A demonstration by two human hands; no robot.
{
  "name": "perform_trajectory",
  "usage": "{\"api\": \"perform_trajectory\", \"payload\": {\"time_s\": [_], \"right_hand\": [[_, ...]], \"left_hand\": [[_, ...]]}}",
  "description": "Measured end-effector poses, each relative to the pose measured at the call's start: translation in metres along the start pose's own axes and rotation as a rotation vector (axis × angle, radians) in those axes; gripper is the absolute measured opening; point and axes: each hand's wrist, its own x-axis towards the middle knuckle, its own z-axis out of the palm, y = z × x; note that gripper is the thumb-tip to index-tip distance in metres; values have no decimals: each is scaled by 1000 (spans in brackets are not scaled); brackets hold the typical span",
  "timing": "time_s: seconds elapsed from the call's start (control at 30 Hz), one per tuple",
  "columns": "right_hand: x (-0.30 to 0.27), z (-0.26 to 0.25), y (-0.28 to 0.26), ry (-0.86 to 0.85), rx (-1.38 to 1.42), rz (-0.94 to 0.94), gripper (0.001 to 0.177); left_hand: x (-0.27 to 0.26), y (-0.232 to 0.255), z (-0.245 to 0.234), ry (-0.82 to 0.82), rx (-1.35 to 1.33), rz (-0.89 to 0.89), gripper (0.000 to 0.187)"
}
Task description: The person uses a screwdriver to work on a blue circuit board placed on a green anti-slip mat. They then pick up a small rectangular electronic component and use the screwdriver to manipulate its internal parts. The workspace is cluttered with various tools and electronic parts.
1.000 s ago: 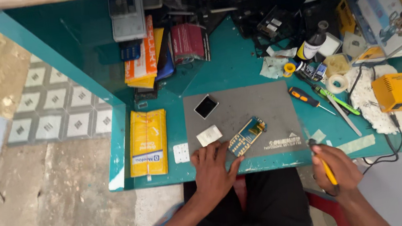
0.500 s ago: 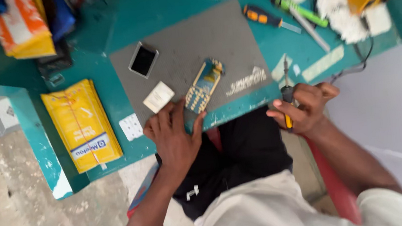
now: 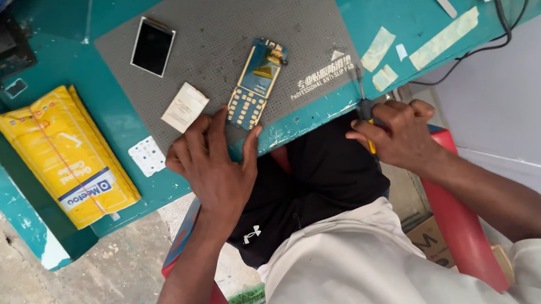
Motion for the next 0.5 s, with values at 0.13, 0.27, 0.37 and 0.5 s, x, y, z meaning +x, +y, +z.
{"api": "perform_trajectory", "payload": {"time_s": [0.13,0.27,0.37,0.5], "right_hand": [[-3,-1,-1,130,-84,-57,31],[1,3,0,102,-68,-5,30],[1,2,0,164,-46,-55,28],[3,6,4,112,-56,-40,25]], "left_hand": [[0,-1,1,-15,13,-7,59],[-1,-1,0,-23,6,0,60],[-1,-1,2,-21,20,-5,60],[-1,-2,2,-19,3,-1,61]]}}
